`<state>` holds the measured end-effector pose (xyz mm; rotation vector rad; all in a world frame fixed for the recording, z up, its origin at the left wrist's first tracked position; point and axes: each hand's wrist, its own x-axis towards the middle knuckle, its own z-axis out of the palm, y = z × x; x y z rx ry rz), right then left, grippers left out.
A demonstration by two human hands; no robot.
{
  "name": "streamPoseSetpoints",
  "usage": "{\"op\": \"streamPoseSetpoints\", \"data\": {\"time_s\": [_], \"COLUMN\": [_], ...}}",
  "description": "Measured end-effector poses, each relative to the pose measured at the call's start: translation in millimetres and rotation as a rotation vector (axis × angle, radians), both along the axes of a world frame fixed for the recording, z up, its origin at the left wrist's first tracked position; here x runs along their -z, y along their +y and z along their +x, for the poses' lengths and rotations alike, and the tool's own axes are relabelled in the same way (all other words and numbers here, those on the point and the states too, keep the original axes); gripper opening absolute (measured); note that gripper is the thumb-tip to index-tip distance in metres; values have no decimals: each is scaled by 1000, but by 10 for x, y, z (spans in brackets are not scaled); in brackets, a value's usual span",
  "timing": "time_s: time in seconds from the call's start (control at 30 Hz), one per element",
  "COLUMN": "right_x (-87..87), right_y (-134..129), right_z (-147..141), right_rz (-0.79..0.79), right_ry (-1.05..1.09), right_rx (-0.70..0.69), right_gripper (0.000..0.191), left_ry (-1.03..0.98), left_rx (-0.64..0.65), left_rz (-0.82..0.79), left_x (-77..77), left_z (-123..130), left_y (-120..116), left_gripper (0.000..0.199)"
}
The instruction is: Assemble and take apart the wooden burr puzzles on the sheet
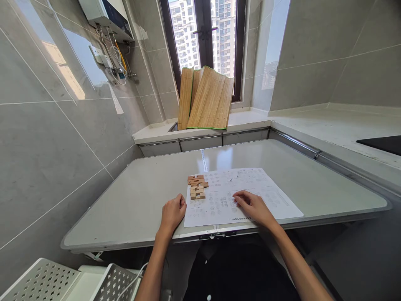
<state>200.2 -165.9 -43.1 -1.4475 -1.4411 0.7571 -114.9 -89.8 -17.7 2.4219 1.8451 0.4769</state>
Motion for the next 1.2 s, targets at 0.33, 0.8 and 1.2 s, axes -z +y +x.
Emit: {"op": "streamPoseSetpoints", "data": {"time_s": [0.33,0.8,1.2], "right_x": [24,13,-9], "right_y": [12,36,25], "right_z": [17,42,36], "right_rz": [-14,-38,-52], "right_ry": [7,-44,-71], "right_rx": [-17,-37,-36], "right_gripper": [33,32,30], "left_ry": [5,-13,-33], "left_rx": [2,-4,-9], "left_rz": [3,-5,18], "left_x": [22,-4,44], "left_z": [-7,8,-22], "left_y": [9,-14,11], "left_gripper": [14,14,12]}}
